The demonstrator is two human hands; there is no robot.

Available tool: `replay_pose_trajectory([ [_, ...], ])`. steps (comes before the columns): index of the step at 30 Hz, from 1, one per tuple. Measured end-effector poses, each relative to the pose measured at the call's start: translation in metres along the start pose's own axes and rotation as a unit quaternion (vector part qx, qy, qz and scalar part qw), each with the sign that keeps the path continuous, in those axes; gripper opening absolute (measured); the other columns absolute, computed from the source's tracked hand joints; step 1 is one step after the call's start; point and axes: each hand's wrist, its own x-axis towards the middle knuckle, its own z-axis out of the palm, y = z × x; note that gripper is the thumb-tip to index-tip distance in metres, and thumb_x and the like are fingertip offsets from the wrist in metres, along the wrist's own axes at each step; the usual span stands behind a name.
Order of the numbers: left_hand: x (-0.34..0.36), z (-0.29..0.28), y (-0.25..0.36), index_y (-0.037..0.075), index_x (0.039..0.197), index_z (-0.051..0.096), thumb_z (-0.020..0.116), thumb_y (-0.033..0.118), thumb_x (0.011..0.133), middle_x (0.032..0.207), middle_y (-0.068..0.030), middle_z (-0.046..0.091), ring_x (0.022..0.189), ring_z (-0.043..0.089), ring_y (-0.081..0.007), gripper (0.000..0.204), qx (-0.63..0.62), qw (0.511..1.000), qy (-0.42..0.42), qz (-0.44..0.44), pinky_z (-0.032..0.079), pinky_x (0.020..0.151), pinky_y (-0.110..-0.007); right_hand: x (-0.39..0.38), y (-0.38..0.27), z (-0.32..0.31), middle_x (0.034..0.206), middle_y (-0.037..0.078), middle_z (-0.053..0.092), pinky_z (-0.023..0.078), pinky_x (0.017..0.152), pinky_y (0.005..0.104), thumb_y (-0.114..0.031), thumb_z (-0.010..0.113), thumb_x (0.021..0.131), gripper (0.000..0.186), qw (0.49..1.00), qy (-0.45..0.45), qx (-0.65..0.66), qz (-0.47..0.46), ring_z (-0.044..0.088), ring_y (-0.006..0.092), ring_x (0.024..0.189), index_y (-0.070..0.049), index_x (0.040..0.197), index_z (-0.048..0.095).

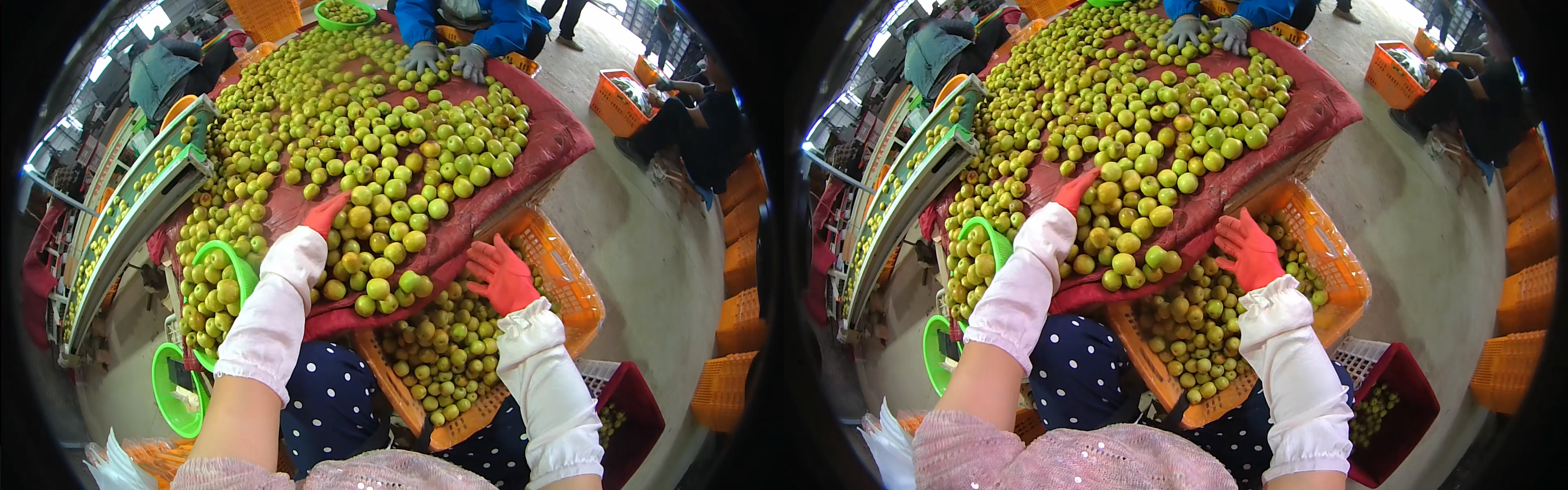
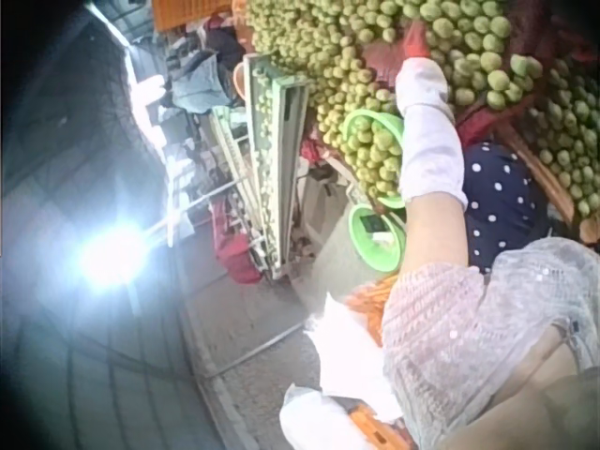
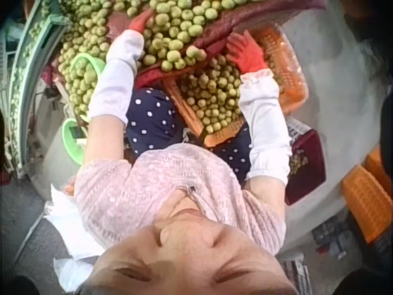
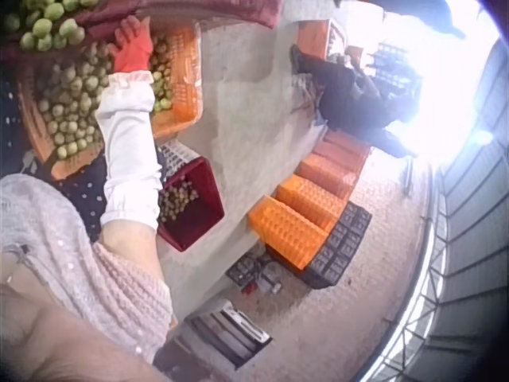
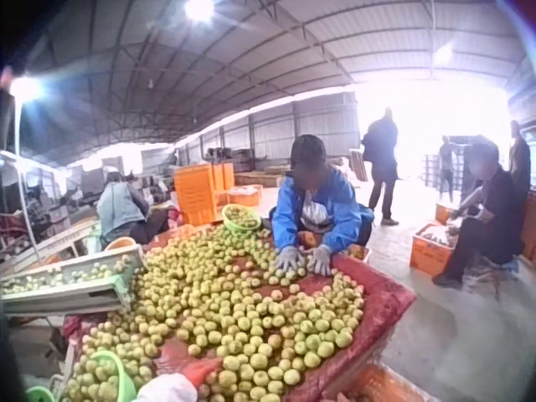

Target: The person sorts green plums from a large pile on a table into an orange crate using both hands. They repeatedly scoop handfuls of plums and transfer them into the crate while other workers sort nearby.

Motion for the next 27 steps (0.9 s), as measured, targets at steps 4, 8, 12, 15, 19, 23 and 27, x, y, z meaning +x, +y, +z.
replay_pose_trajectory([
  [4,-0.011,0.043,0.025,0.011,0.140,0.049,0.037,0.023,0.099,0.140,-0.0102,0.053,0.132,0.045,-0.0200,0.044,0.036,0.993,-0.113,0.013,0.031,0.112,-0.032,-0.005,0.018,0.020,0.153,0.009,0.032,0.028,0.107,0.0577,-0.066,0.046,0.089,0.081,0.999,0.038,-0.006,0.026,0.032,0.0344,0.137,-0.013,0.149,0.031],
  [8,-0.025,0.088,0.050,0.010,0.135,0.053,0.045,0.034,0.096,0.137,-0.0061,0.054,0.127,0.048,-0.0189,0.046,-0.097,0.976,-0.183,-0.067,0.035,0.108,-0.033,-0.014,0.022,0.042,0.145,0.001,0.043,0.031,0.096,0.0628,-0.071,0.049,0.084,0.077,0.999,0.006,0.044,0.011,0.038,0.0270,0.133,-0.021,0.143,0.042],
  [12,-0.035,0.139,0.090,0.010,0.129,0.059,0.053,0.042,0.093,0.131,-0.0052,0.058,0.116,0.055,-0.0181,0.048,-0.104,0.960,-0.256,-0.047,0.043,0.101,-0.033,-0.003,0.025,0.021,0.121,0.003,0.063,0.049,0.085,0.0327,-0.062,0.046,0.092,0.065,0.992,0.008,0.127,-0.005,0.057,0.0186,0.111,-0.012,0.132,0.054],
  [15,-0.054,0.178,0.109,0.007,0.126,0.062,0.053,0.039,0.094,0.122,-0.0054,0.064,0.111,0.058,-0.0158,0.046,-0.109,0.939,-0.297,-0.136,0.043,0.099,-0.030,0.000,0.017,-0.008,0.131,0.008,0.055,0.048,0.088,0.0408,-0.062,0.044,0.093,0.068,0.998,0.019,0.065,0.009,0.053,0.0217,0.116,-0.009,0.134,0.051],
  [19,-0.068,0.205,0.075,0.005,0.122,0.065,0.058,0.034,0.092,0.117,-0.0055,0.067,0.108,0.060,-0.0143,0.042,0.003,0.954,-0.274,-0.125,0.043,0.098,-0.029,-0.005,0.001,-0.023,0.156,0.012,0.029,0.017,0.111,0.0561,-0.068,0.036,0.092,0.076,0.990,0.074,-0.111,-0.042,0.027,0.0305,0.141,-0.012,0.144,0.042],
  [23,-0.094,0.234,0.043,0.002,0.114,0.068,0.062,0.031,0.088,0.108,-0.0110,0.070,0.101,0.063,-0.0181,0.039,0.031,0.987,-0.112,-0.115,0.046,0.093,-0.031,-0.064,-0.039,-0.019,0.153,0.007,0.036,0.017,0.110,0.0563,-0.067,0.036,0.092,0.074,0.987,0.104,-0.093,-0.073,0.028,0.0288,0.141,-0.014,0.143,0.043],
  [27,-0.162,0.275,-0.051,0.006,0.133,0.051,0.061,0.036,0.086,0.131,-0.0227,0.053,0.123,0.047,-0.0371,0.056,0.232,0.958,0.167,0.002,0.037,0.103,-0.041,-0.112,-0.062,-0.036,0.146,0.008,0.044,0.028,0.107,0.0467,-0.062,0.040,0.095,0.071,0.984,0.079,-0.028,-0.160,0.038,0.0252,0.134,-0.008,0.140,0.045],
])
